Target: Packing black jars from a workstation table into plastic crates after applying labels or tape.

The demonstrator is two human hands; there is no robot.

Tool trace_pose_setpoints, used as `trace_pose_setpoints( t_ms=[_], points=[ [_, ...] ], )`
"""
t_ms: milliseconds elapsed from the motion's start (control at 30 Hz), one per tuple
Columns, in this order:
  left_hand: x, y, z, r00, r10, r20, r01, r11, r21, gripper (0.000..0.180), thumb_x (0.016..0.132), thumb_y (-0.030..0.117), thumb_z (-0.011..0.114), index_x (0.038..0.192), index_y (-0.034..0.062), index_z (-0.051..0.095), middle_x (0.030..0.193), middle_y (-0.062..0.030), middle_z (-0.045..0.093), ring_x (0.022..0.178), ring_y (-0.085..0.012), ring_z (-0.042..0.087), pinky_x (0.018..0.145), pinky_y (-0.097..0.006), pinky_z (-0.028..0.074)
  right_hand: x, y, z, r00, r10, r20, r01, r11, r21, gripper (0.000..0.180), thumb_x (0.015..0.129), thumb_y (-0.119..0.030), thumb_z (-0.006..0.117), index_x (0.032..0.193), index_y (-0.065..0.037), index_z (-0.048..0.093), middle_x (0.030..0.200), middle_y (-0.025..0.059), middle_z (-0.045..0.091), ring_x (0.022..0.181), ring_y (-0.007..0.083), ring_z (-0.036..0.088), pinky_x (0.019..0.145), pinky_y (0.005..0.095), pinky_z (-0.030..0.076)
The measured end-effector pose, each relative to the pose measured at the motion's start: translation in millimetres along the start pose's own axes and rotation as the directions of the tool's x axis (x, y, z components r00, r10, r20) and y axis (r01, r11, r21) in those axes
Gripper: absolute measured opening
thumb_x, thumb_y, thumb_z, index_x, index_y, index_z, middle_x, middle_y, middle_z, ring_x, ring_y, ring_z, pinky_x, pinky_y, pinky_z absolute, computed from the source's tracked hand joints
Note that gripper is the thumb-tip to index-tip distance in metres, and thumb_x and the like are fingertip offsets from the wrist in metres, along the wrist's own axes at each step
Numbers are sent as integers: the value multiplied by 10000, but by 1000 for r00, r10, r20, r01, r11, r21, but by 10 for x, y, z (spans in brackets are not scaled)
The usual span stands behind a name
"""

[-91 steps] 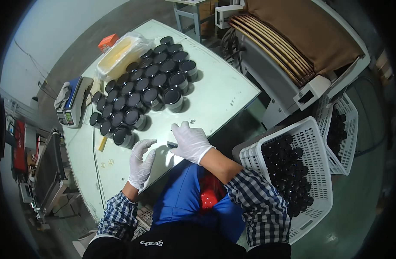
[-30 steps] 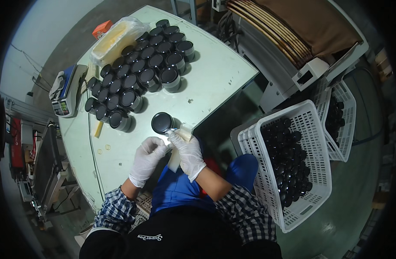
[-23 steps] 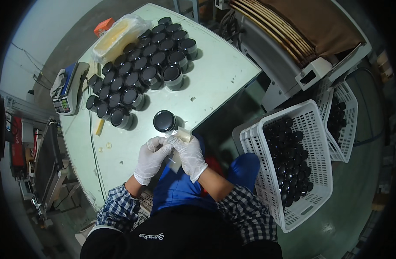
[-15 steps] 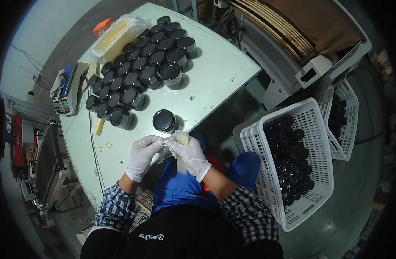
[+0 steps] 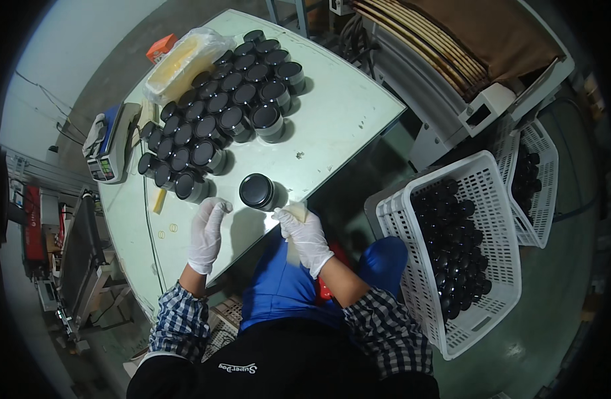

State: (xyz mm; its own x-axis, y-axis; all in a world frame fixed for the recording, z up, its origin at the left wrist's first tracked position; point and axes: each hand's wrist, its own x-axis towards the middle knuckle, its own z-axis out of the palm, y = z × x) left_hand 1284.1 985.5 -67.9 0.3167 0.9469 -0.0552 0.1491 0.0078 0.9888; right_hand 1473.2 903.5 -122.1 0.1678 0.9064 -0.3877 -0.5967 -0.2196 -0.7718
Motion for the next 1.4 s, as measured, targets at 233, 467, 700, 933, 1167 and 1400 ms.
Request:
trace_pose_setpoints(
  t_ms=[233, 467, 700, 933, 1167, 1400],
  points=[
    [103, 91, 221, 862, 411, 297, -488, 513, 706, 123, 816, 138, 665, 920, 89, 707, 1172, -194, 585, 1083, -376, 524, 930, -433, 428, -49, -77, -81, 997, 38, -61, -38, 999, 2, 209, 917, -214, 685, 952, -11, 649, 766, 28, 618, 615, 84, 505, 553, 234, 426],
    [342, 341, 262, 765, 381, 519, -642, 382, 665, 139, 817, 195, 670, 932, 122, 702, 1150, -136, 617, 1020, -380, 574, 856, -444, 489, -103, -81, -130, 997, 45, -69, -46, 999, -20, 175, 912, -194, 685, 918, -27, 632, 782, 36, 631, 606, 83, 505, 548, 232, 420],
    [600, 231, 462, 725, 273, 632, -688, 275, 671, 151, 859, 174, 619, 979, 97, 669, 1101, -111, 621, 1021, -346, 577, 843, -435, 482, -158, -124, -747, 985, 12, -173, -9, 1000, 20, 197, 909, -217, 686, 930, -33, 617, 789, 47, 630, 583, 100, 535, 522, 242, 436],
    [599, -538, 42, 701, 422, 575, -675, 135, 725, 206, 948, 183, 542, 1106, 75, 617, 1235, -163, 553, 1171, -372, 478, 1004, -451, 387, -416, -367, -2260, 840, -241, -486, 159, 966, -205, 199, 852, -272, 700, 863, -83, 640, 737, -3, 560, 596, 87, 471, 552, 256, 396],
    [595, -647, 203, 713, 480, 511, -616, 81, 784, 257, 937, 112, 572, 1188, 105, 628, 1266, -167, 530, 1206, -348, 451, 1020, -434, 383, -731, 240, -4540, 397, -348, -849, -507, 688, -519, 386, 791, -347, 707, 944, -2, 626, 899, 202, 653, 846, 372, 622, 750, 433, 476],
    [429, -525, 231, 870, 398, 289, -445, 388, 807, 291, 815, 40, 723, 1082, 58, 608, 1227, -142, 536, 1202, -300, 471, 994, -391, 408, -465, 453, -5029, 538, -540, -647, -445, 470, -762, 496, 743, -240, 745, 1160, 0, 625, 1145, 209, 635, 1121, 332, 592, 958, 377, 460]
  ],
)
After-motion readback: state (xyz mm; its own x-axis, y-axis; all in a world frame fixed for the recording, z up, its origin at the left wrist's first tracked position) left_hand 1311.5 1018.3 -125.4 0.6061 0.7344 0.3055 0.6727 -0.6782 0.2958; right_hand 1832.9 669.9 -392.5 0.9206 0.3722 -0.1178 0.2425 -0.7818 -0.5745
